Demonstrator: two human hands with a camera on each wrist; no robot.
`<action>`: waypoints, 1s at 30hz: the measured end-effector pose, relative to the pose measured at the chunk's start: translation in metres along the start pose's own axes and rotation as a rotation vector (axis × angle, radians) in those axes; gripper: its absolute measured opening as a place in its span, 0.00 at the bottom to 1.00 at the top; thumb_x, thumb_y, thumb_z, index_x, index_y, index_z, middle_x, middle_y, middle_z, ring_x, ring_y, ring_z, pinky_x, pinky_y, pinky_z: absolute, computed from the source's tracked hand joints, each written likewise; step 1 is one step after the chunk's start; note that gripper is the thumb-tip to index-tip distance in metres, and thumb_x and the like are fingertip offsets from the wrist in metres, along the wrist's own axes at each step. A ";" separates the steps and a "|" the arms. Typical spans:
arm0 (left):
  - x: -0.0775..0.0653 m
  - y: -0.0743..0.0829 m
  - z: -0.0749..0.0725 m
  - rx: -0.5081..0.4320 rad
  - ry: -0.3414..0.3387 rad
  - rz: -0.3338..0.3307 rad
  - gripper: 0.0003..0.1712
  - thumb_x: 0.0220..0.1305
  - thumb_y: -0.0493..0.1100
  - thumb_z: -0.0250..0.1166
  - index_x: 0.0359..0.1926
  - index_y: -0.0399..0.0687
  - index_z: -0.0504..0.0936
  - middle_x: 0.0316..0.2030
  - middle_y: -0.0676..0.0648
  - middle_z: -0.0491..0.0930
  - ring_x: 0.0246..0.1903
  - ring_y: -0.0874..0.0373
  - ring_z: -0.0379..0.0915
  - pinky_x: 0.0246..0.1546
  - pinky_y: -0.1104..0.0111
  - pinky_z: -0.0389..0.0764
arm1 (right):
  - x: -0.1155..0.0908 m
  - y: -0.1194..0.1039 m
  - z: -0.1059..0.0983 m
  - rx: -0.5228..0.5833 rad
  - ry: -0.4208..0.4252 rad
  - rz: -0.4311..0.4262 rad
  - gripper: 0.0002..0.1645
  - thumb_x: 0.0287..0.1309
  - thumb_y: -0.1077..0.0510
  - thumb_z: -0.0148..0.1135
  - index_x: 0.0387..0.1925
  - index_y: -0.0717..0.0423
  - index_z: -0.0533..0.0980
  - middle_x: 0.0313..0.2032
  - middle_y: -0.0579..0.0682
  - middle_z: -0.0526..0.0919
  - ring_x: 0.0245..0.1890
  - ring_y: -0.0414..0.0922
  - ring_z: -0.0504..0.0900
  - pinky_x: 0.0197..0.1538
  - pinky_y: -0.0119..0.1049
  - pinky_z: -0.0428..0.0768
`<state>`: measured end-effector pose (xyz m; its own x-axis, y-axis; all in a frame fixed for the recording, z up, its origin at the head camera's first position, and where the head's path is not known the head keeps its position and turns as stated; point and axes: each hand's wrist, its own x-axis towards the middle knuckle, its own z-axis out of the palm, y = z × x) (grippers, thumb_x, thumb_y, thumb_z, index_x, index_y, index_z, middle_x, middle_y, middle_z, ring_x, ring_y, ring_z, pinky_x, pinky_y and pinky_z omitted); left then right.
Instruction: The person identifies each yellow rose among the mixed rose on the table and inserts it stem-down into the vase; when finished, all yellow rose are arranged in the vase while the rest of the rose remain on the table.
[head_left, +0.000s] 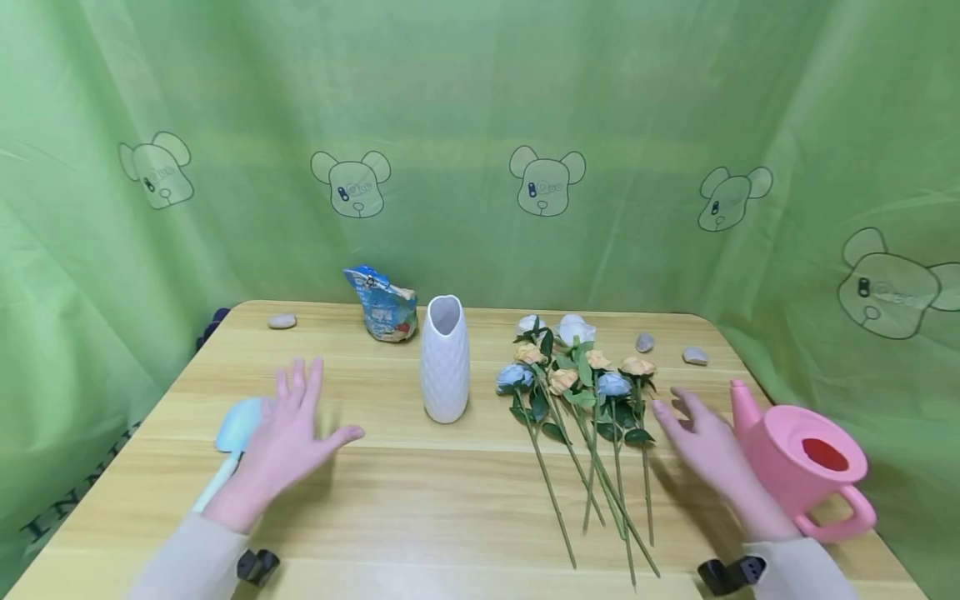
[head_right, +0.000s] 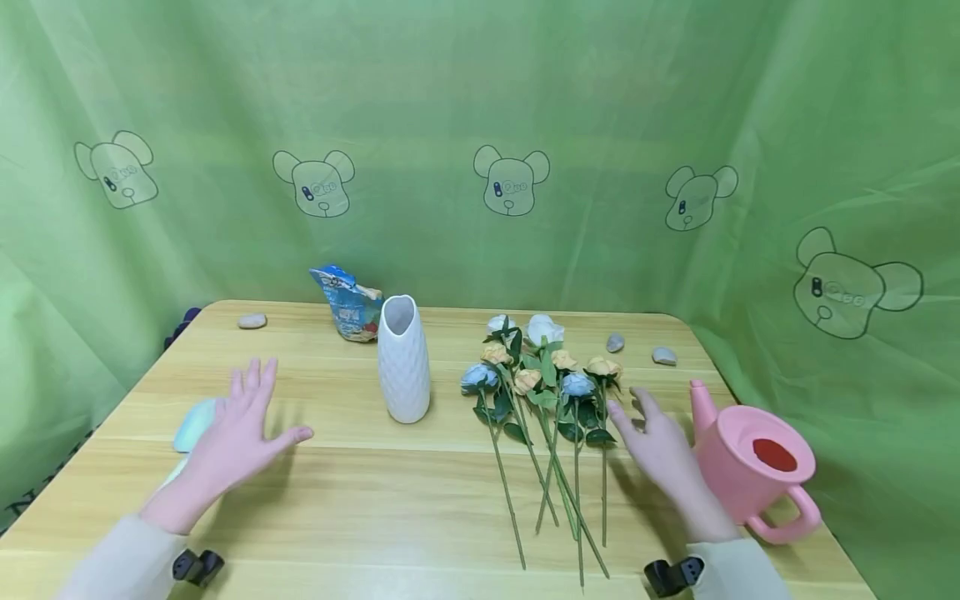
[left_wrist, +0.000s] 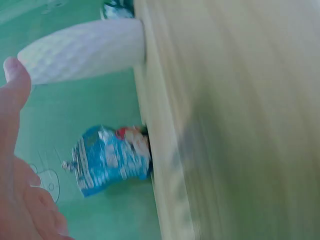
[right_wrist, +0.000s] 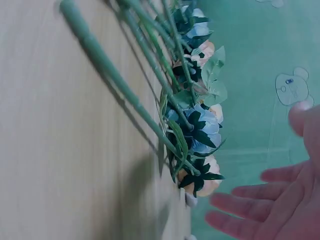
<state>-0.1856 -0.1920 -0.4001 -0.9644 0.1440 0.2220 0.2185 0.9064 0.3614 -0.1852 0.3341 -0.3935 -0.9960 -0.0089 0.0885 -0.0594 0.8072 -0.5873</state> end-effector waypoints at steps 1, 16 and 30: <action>0.002 0.004 0.001 -0.057 -0.008 -0.014 0.63 0.52 0.75 0.53 0.72 0.49 0.29 0.70 0.36 0.28 0.67 0.36 0.22 0.59 0.36 0.39 | 0.000 0.001 0.000 0.039 0.001 0.018 0.44 0.68 0.37 0.37 0.69 0.68 0.47 0.59 0.77 0.61 0.53 0.71 0.67 0.50 0.63 0.70; 0.044 0.059 0.031 -0.756 0.069 -0.037 0.48 0.54 0.57 0.67 0.69 0.42 0.56 0.66 0.38 0.59 0.64 0.44 0.56 0.61 0.52 0.62 | -0.007 0.018 0.018 0.643 -0.201 0.399 0.35 0.61 0.60 0.57 0.61 0.76 0.52 0.33 0.60 0.81 0.28 0.49 0.81 0.34 0.45 0.83; 0.070 0.082 0.061 -0.926 0.106 -0.048 0.43 0.49 0.51 0.72 0.64 0.45 0.64 0.59 0.37 0.69 0.58 0.43 0.65 0.55 0.49 0.68 | -0.007 0.007 0.032 0.569 -0.116 0.476 0.44 0.46 0.71 0.65 0.63 0.72 0.54 0.25 0.58 0.77 0.21 0.47 0.78 0.27 0.42 0.82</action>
<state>-0.2441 -0.0838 -0.4102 -0.9667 0.0361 0.2535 0.2550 0.2260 0.9402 -0.1813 0.3204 -0.4241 -0.9212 0.1773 -0.3463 0.3862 0.3095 -0.8689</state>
